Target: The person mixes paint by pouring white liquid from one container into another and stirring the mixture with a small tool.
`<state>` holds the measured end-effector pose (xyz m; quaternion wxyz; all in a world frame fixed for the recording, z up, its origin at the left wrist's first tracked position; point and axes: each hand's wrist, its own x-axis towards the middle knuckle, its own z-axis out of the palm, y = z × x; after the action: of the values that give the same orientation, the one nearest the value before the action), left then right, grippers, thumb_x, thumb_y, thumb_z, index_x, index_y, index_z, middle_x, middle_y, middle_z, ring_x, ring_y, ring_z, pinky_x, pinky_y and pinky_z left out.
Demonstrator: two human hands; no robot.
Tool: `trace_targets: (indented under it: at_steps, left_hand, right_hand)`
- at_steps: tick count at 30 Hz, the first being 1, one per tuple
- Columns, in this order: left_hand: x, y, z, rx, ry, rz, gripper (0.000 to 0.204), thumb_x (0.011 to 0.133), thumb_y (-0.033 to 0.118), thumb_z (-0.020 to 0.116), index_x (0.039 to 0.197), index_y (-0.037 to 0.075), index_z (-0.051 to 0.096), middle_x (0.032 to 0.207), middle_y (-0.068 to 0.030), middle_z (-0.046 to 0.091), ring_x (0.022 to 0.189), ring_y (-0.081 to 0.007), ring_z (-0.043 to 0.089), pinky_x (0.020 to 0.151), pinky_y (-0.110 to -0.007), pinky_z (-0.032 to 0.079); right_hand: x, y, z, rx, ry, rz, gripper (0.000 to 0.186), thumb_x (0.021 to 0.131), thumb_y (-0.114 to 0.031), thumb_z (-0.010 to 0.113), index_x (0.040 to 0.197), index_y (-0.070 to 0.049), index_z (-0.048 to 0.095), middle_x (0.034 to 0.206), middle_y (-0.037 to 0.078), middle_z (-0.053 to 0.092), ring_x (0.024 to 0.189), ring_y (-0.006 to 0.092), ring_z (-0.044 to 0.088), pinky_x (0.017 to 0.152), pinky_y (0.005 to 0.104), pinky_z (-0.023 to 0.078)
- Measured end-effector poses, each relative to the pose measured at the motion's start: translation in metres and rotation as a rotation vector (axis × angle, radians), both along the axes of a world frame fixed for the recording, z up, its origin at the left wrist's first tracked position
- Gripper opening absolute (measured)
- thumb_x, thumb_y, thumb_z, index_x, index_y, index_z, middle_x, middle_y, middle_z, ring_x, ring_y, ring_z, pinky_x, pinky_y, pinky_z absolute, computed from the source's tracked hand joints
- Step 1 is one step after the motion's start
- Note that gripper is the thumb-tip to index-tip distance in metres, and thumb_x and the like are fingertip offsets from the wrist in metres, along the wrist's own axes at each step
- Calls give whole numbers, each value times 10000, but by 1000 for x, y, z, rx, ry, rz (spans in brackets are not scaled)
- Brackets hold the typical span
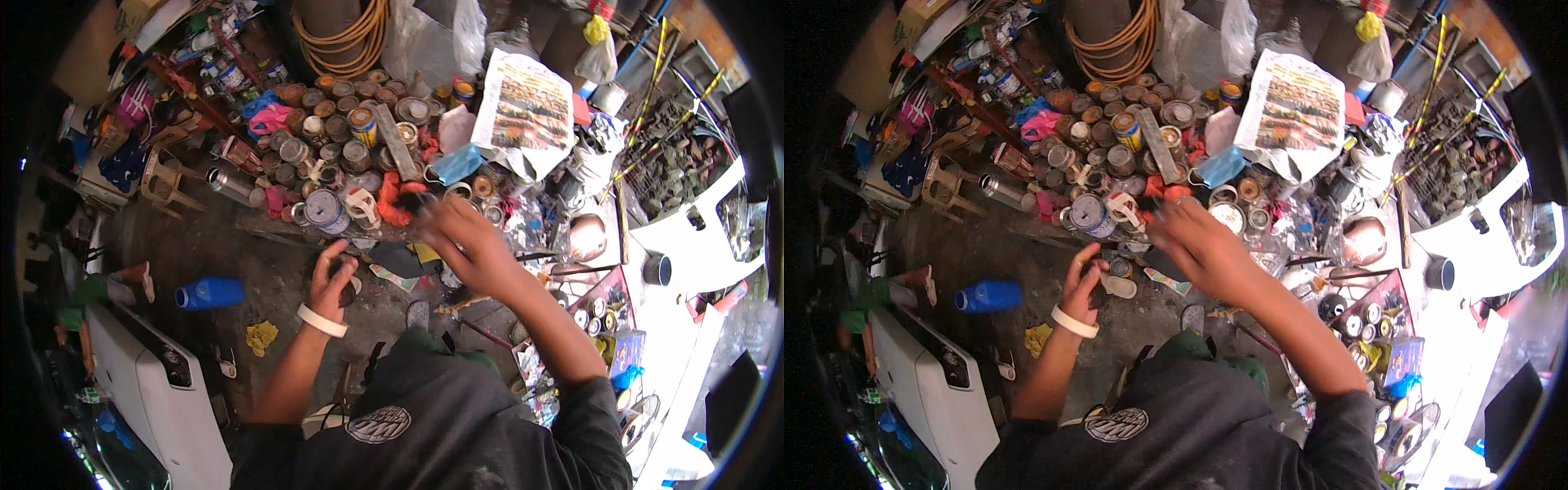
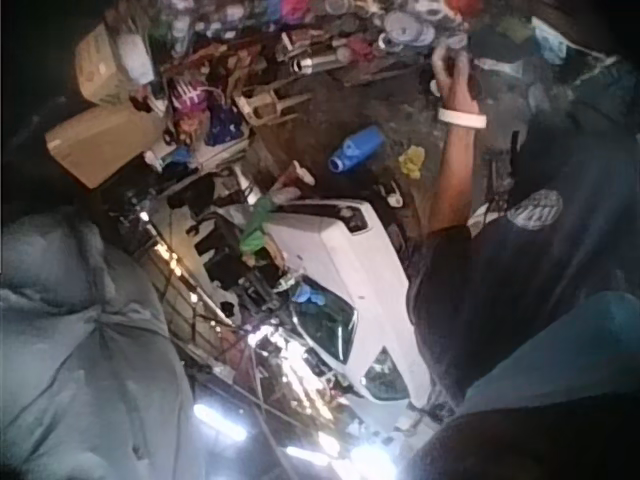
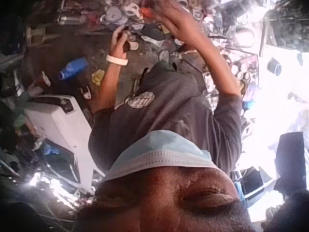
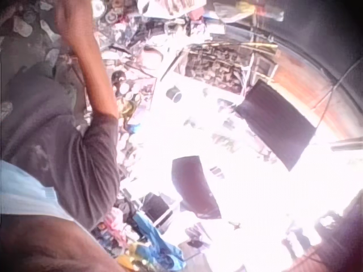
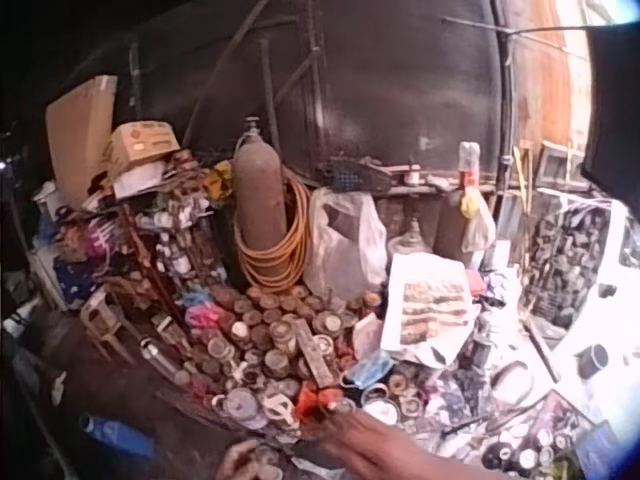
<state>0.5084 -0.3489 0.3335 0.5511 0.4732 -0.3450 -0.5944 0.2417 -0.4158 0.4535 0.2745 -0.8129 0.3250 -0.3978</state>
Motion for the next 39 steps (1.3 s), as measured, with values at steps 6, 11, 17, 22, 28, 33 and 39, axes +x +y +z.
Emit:
trace_targets:
  at_steps: [6, 11, 17, 22, 28, 33, 39]
  left_hand:
    - [17, -63, -4, -79, 54, 217, 601, 1049, 488, 377, 1464, 54, 387, 1253, -120, 628, 1001, -135, 592, 825, -273, 494]
    - [2, -75, -8, -116, 3, 96, 539, 1061, 425, 388, 1440, 42, 387, 1237, -121, 606, 1038, -177, 610, 864, -325, 531]
    - [-91, -84, -17, -161, 58, -108, 372, 1025, 202, 530, 1360, 51, 473, 1138, -64, 604, 899, -103, 587, 705, -224, 511]
    - [-161, -76, -21, 126, 252, -381, 288, 970, 131, 627, 1246, 90, 556, 1042, -2, 599, 711, -35, 510, 555, -172, 416]
    - [-239, -31, -31, 304, 387, -657, 212, 990, 146, 606, 1195, 102, 577, 1004, 5, 601, 677, -28, 478, 489, -176, 376]
    - [-297, 41, -25, 431, 380, -614, 175, 1010, 195, 577, 1164, 111, 566, 981, -16, 609, 756, -65, 532, 635, -210, 463]
    - [-345, 210, -40, 495, 363, -1371, 354, 989, 306, 581, 1244, 64, 537, 1299, -128, 573, 1215, -268, 559, 1040, -446, 452]
  right_hand:
    - [119, -168, -119, 177, -284, -240, 498, 930, -270, 667, 1323, -3, 520, 1236, 199, 601, 1131, 303, 598, 957, 376, 472]
    - [100, -70, -96, 819, -201, 152, 553, 976, -355, 603, 1394, -14, 479, 1267, 98, 579, 1051, 175, 615, 899, 329, 495]
    - [25, 11, -126, 1015, -573, -184, 507, 904, -154, 725, 1344, -7, 520, 1180, 59, 624, 994, 134, 596, 885, 290, 476]
    - [-50, 92, -126, 1109, -730, -501, 232, 930, -134, 688, 1124, -33, 610, 1062, 11, 645, 948, 107, 597, 842, 284, 492]
    - [-110, 208, -102, 872, -1455, -685, 127, 979, -139, 607, 1062, -49, 574, 1125, 93, 670, 1065, 189, 630, 978, 368, 481]
    - [-154, 319, -93, 640, -1574, -966, 139, 973, -138, 601, 1087, -71, 555, 1064, 110, 697, 986, 203, 680, 894, 382, 536]
    - [-197, 451, -104, 482, -1773, -1029, 84, 957, -110, 609, 1026, -110, 561, 1041, 118, 706, 976, 255, 694, 897, 426, 536]
